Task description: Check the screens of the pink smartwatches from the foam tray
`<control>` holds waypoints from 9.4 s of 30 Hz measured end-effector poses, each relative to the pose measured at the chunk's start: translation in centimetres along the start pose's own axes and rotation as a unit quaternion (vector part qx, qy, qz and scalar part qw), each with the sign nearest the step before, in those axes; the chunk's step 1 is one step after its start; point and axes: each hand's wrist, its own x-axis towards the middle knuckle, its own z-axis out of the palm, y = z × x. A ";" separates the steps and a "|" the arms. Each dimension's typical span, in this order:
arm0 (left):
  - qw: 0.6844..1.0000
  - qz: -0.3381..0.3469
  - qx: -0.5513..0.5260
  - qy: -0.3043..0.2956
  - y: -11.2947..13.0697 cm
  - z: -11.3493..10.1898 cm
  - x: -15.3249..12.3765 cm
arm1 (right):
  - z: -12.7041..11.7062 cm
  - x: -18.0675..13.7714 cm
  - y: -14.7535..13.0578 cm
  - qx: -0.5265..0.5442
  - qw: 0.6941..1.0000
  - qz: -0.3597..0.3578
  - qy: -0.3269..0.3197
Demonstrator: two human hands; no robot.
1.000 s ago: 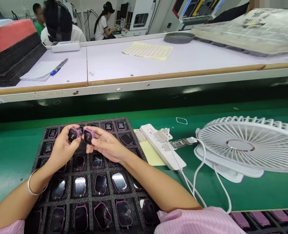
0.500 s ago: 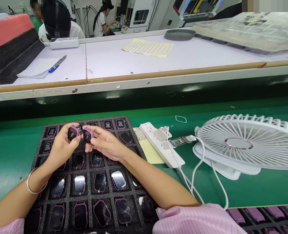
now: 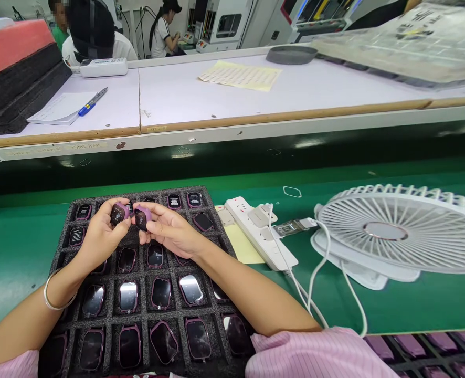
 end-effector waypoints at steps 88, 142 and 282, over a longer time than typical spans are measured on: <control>0.995 -0.002 -0.098 0.022 -1.6 -0.1 1.2 | -0.6 0.4 -0.5 -0.014 1.000 -0.019 0.020; 0.999 -0.006 -0.052 0.006 -1.3 -0.2 0.9 | -0.6 0.2 0.0 -0.046 0.999 -0.016 -0.010; 1.000 -0.016 -0.010 0.020 -1.5 -1.3 0.9 | -0.7 0.9 1.6 0.002 0.997 -0.015 0.072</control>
